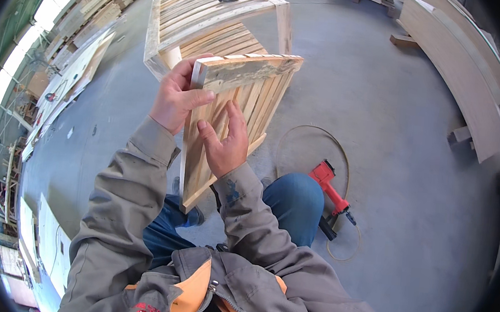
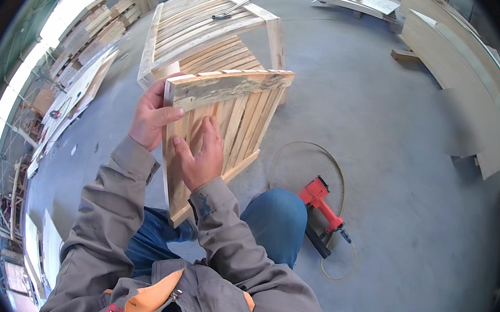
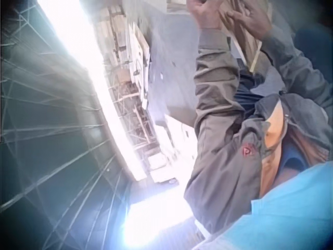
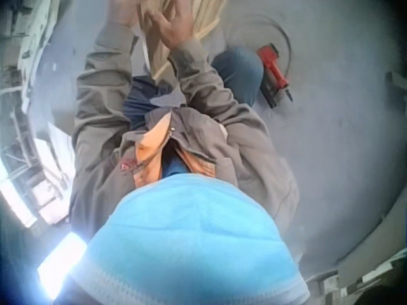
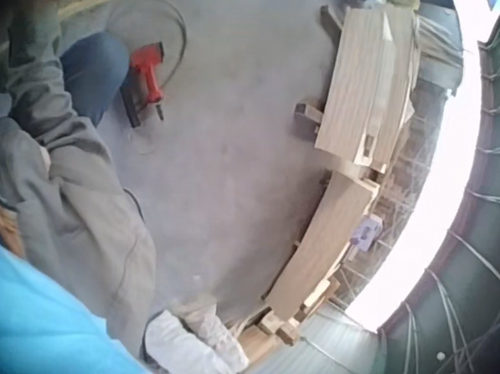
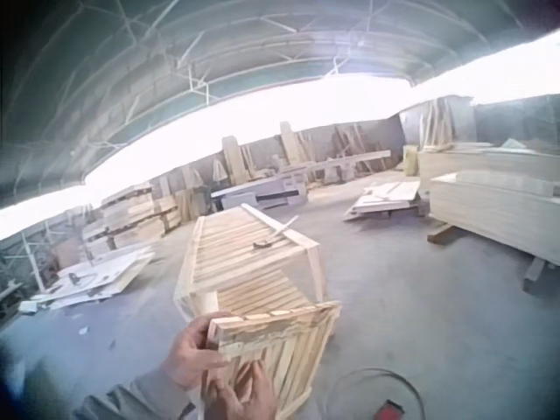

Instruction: The person uses a nail gun to fasten wooden slats together on the floor, then lifts and positions the assembled panel into a larger wooden frame. The person adjusts the panel within the frame and continues to secure it.

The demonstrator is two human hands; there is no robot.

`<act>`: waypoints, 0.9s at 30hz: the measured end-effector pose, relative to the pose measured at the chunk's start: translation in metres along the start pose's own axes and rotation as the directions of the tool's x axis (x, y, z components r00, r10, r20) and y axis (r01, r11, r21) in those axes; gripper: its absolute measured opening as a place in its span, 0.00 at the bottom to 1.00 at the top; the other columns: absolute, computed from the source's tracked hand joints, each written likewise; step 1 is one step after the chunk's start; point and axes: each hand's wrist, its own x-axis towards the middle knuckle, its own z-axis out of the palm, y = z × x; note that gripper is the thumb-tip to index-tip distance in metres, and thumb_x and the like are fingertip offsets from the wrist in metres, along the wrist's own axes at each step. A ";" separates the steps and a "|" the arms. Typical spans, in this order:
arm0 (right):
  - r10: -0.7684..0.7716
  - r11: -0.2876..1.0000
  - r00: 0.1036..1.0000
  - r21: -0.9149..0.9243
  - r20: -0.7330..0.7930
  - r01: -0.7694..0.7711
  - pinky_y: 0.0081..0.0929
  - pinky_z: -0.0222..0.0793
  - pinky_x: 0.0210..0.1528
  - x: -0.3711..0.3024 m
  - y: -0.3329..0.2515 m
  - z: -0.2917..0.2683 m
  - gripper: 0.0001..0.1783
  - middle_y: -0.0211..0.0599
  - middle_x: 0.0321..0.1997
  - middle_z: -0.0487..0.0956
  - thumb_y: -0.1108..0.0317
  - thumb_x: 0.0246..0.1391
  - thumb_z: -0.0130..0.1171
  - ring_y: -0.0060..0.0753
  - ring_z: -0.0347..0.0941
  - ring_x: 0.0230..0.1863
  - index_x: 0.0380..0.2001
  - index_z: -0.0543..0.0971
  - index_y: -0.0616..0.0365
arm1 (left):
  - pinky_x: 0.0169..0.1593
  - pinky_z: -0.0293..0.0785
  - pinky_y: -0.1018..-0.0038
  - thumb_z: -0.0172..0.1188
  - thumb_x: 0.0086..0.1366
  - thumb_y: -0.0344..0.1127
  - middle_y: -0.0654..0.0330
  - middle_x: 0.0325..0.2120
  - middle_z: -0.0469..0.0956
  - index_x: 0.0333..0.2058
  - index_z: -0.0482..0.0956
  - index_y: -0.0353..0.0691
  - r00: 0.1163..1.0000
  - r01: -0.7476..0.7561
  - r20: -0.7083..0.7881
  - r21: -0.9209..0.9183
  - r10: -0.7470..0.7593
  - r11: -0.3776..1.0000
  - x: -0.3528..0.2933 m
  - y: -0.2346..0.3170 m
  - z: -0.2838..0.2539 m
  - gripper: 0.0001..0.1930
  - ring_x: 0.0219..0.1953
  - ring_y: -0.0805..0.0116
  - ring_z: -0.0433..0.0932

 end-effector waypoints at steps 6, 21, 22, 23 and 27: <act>-0.002 0.998 0.993 -0.064 0.114 0.009 0.43 0.63 0.68 -0.013 -0.010 0.000 0.46 0.66 0.68 0.63 0.57 0.48 0.76 0.61 0.62 0.69 0.64 0.66 0.70 | 0.51 0.76 0.75 0.73 0.56 0.25 0.60 0.43 0.81 0.53 0.77 0.31 0.999 0.032 0.015 -0.059 -0.031 0.998 0.019 -0.010 -0.003 0.25 0.44 0.74 0.78; -0.073 0.883 0.984 -0.470 -0.160 -0.011 0.31 0.75 0.49 0.044 -0.015 0.020 0.52 0.53 0.62 0.61 0.63 0.45 0.75 0.36 0.70 0.48 0.69 0.60 0.68 | 0.53 0.76 0.72 0.59 0.72 0.37 0.53 0.52 0.80 0.44 0.83 0.32 0.980 0.032 -0.199 0.065 -0.019 0.997 -0.063 -0.026 -0.103 0.13 0.50 0.70 0.78; -0.063 0.889 0.983 -0.457 -0.174 -0.024 0.30 0.75 0.49 0.052 -0.012 0.017 0.51 0.53 0.62 0.62 0.62 0.45 0.75 0.35 0.70 0.48 0.69 0.61 0.66 | 0.52 0.76 0.72 0.58 0.72 0.36 0.54 0.52 0.81 0.44 0.83 0.33 0.957 0.054 -0.288 0.044 -0.039 0.998 -0.083 -0.040 -0.121 0.12 0.50 0.70 0.79; -0.037 0.909 0.982 -0.414 -0.187 -0.044 0.30 0.75 0.48 0.056 -0.009 0.018 0.50 0.52 0.62 0.62 0.62 0.46 0.74 0.35 0.69 0.48 0.69 0.62 0.65 | 0.52 0.76 0.72 0.56 0.73 0.34 0.55 0.52 0.81 0.43 0.83 0.35 0.922 0.081 -0.383 0.051 -0.055 0.995 -0.107 -0.047 -0.141 0.11 0.51 0.71 0.79; 0.028 0.941 0.971 -0.321 -0.237 -0.105 0.28 0.74 0.48 0.074 -0.005 0.007 0.47 0.48 0.62 0.62 0.62 0.48 0.73 0.32 0.69 0.47 0.70 0.64 0.60 | 0.49 0.75 0.74 0.59 0.70 0.31 0.62 0.49 0.82 0.46 0.83 0.40 0.746 0.170 -0.610 -0.213 -0.267 0.962 -0.147 -0.074 -0.178 0.09 0.47 0.74 0.77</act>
